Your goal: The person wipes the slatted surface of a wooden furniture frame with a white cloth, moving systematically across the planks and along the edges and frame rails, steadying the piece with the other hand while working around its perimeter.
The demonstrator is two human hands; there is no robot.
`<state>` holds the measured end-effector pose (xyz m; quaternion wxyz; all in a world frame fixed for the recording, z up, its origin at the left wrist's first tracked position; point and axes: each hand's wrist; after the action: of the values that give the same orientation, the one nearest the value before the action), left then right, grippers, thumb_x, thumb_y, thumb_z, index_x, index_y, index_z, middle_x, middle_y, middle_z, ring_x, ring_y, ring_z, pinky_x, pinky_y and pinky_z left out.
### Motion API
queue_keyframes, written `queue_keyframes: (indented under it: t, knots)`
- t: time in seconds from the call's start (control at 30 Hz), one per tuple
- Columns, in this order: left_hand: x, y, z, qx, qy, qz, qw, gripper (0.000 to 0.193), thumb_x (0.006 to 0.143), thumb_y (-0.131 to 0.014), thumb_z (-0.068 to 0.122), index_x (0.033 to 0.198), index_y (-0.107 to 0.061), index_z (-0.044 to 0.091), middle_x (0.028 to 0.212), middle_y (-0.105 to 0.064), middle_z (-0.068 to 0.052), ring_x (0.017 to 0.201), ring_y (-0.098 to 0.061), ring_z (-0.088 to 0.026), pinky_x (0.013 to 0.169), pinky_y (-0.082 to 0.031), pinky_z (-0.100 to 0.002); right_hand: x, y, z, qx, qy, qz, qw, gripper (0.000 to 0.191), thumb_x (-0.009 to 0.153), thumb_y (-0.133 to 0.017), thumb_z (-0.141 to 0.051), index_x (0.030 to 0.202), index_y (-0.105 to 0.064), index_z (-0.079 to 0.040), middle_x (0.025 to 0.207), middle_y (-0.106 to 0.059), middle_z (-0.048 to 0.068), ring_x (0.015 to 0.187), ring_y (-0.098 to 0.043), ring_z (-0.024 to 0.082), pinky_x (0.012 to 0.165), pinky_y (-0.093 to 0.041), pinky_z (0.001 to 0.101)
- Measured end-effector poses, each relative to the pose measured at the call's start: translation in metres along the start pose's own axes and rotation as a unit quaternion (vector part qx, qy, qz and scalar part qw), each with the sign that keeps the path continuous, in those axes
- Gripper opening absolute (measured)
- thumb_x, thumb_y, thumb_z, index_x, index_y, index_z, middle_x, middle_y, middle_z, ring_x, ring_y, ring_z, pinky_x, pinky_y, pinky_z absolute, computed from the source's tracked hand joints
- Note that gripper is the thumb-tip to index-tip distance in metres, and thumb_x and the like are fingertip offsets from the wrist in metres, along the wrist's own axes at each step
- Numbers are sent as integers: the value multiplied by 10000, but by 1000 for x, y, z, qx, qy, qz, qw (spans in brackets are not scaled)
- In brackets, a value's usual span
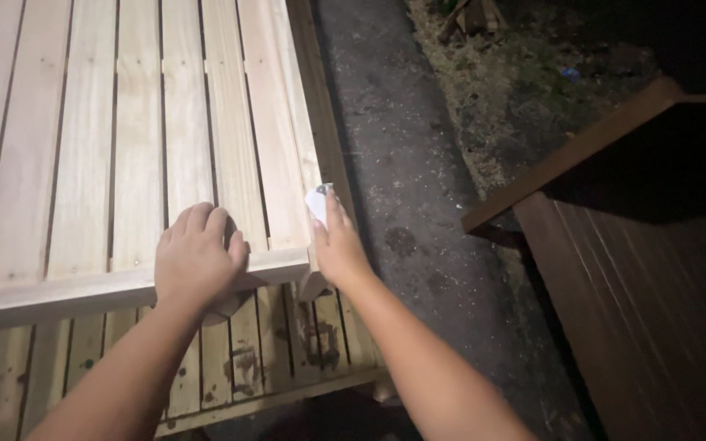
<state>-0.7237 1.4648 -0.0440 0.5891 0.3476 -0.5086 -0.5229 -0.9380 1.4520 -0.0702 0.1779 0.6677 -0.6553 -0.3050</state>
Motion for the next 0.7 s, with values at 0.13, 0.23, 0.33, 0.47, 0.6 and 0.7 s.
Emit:
queue_keyframes:
  t: [0.13, 0.23, 0.33, 0.47, 0.6, 0.7]
  knots:
    - [-2, 2, 1, -3, -9, 22, 1000, 380, 891, -610, 340, 1167, -667, 84, 1299, -620, -96, 1271, -551, -265, 1025, -439, -441, -45, -5, 31, 34, 166, 70, 983, 654, 1015, -462, -143, 1618, -226, -57, 1615, -372, 233, 1435, -456, 421, 1163, -389, 433]
    - [-3, 1, 1, -5, -3, 20, 1000, 352, 886, -611, 339, 1131, -671, 94, 1284, -626, -85, 1259, -560, -256, 1013, -449, -438, -52, 2, 48, 13, 47, 20, 999, 521, 1059, -444, -188, 1578, -422, -153, 1597, -460, 135, 1425, -506, 367, 1187, -382, 392]
    - [-4, 2, 1, -9, -18, 37, 999, 355, 882, -616, 339, 1123, -672, 84, 1267, -630, -91, 1246, -564, -263, 1006, -451, -443, -32, 13, 52, -34, 85, 43, 995, 468, 992, -543, -207, 1455, -596, -169, 1528, -559, 90, 1424, -581, 302, 1196, -446, 346]
    - [-4, 4, 1, -5, -32, 56, 998, 367, 875, -621, 337, 1126, -673, 74, 1251, -632, -106, 1239, -565, -275, 1003, -449, -451, -15, -1, 49, -73, 188, 63, 977, 537, 1041, -473, -160, 1572, -401, -171, 1699, -240, 147, 1520, -326, 394, 1208, -300, 434]
    - [-5, 6, 3, -10, -17, 35, 999, 343, 888, -612, 332, 1108, -668, 74, 1261, -630, -103, 1254, -560, -274, 1019, -446, -448, -37, -27, 48, 69, 149, 99, 982, 626, 1055, -416, -138, 1637, -184, -132, 1726, -119, 197, 1543, -252, 423, 1221, -290, 449]
    - [-5, 7, 4, -7, -15, 38, 999, 340, 886, -610, 329, 1103, -666, 72, 1265, -626, -108, 1261, -552, -277, 1022, -441, -450, -38, -25, 38, 34, 98, 89, 991, 664, 1043, -417, -170, 1640, -129, -133, 1705, -157, 200, 1516, -300, 416, 1210, -322, 446]
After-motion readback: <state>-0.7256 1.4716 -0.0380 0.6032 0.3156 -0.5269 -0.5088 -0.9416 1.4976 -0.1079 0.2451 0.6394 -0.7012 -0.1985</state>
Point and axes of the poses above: each hand's wrist, its own x-axis towards the middle knuckle, its own y-axis out of the back of the hand, z = x × y
